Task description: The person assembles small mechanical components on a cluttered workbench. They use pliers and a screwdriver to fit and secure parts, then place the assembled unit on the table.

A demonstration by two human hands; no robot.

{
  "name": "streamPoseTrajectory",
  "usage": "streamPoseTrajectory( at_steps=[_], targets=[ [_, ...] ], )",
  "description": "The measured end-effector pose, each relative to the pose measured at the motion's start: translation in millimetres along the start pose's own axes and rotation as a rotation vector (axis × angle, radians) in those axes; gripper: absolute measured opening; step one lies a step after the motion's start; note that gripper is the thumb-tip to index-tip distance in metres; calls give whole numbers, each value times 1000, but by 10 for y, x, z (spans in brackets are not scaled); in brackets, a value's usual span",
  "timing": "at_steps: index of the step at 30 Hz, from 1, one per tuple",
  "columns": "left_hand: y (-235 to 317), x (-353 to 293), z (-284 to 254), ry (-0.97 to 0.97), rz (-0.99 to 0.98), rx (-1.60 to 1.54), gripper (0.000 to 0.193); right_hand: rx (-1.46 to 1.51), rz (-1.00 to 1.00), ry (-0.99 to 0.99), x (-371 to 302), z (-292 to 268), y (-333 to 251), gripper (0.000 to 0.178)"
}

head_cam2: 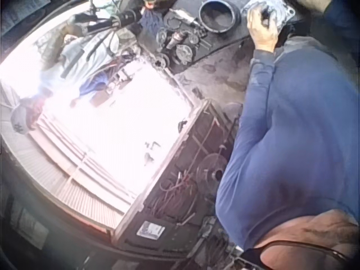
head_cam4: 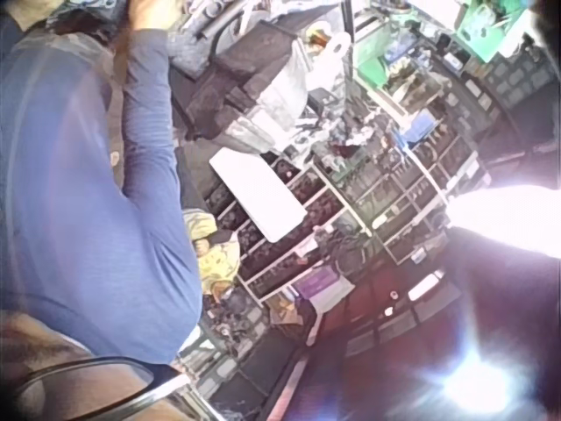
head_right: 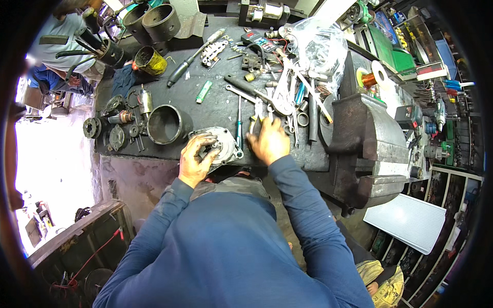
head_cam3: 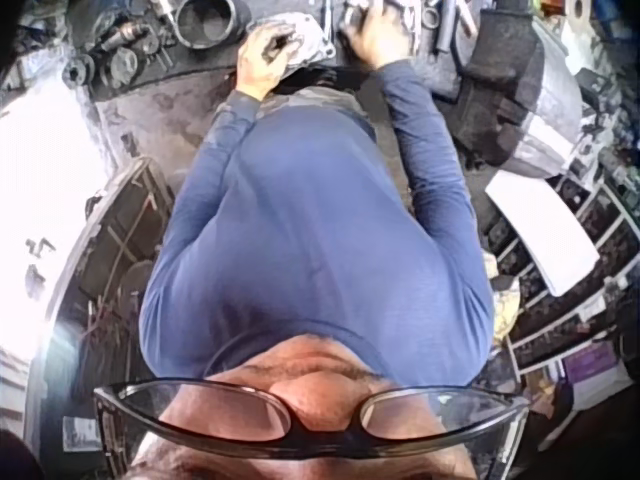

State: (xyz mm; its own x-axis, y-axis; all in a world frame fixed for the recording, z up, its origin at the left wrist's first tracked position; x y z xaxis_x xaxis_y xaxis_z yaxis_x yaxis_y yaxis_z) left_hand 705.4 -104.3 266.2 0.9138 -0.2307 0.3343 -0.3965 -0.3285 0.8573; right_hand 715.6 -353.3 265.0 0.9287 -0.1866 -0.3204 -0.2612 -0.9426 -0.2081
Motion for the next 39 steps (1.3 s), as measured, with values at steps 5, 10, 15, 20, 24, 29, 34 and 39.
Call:
streamPoseTrajectory(
  at_steps=[5,10,15,20,24,29,34,39],
  targets=[
    [-33,-2,-25,-40,-65,-24,28,38,-9,95,3,226,12,73],
    [-84,53,-8,-37,-34,-17,28,284,241,-77,51,290,319,65],
    [-94,35,-5,-7,-3,-6,30,836,147,-206,-717,278,461,34],
    [-117,33,7,-19,-23,-11,33,79,-332,341,-1216,104,62,39],
    [-140,20,-2,-13,-11,-2,35,-54,-326,385,-1265,176,-124,46],
    [-191,-1,22,-15,52,48,40,-96,-301,361,-1306,232,-220,46],
    [-240,-3,25,21,84,69,43,-180,-275,360,-1312,198,-305,49],
    [-264,1,33,21,29,41,42,-250,-265,372,-1326,185,-313,46]
  ],
)
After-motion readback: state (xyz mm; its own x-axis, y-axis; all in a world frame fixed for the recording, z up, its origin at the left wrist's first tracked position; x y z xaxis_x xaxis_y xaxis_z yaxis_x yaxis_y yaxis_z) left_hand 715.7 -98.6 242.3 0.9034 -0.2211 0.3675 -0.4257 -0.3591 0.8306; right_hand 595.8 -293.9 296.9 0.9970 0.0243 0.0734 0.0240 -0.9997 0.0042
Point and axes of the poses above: each hand's wrist, its own x-axis towards the middle knuckle, its own z-axis out of the palm, y = z × x, the point moved 4 cm from there along x, towards the middle knuckle
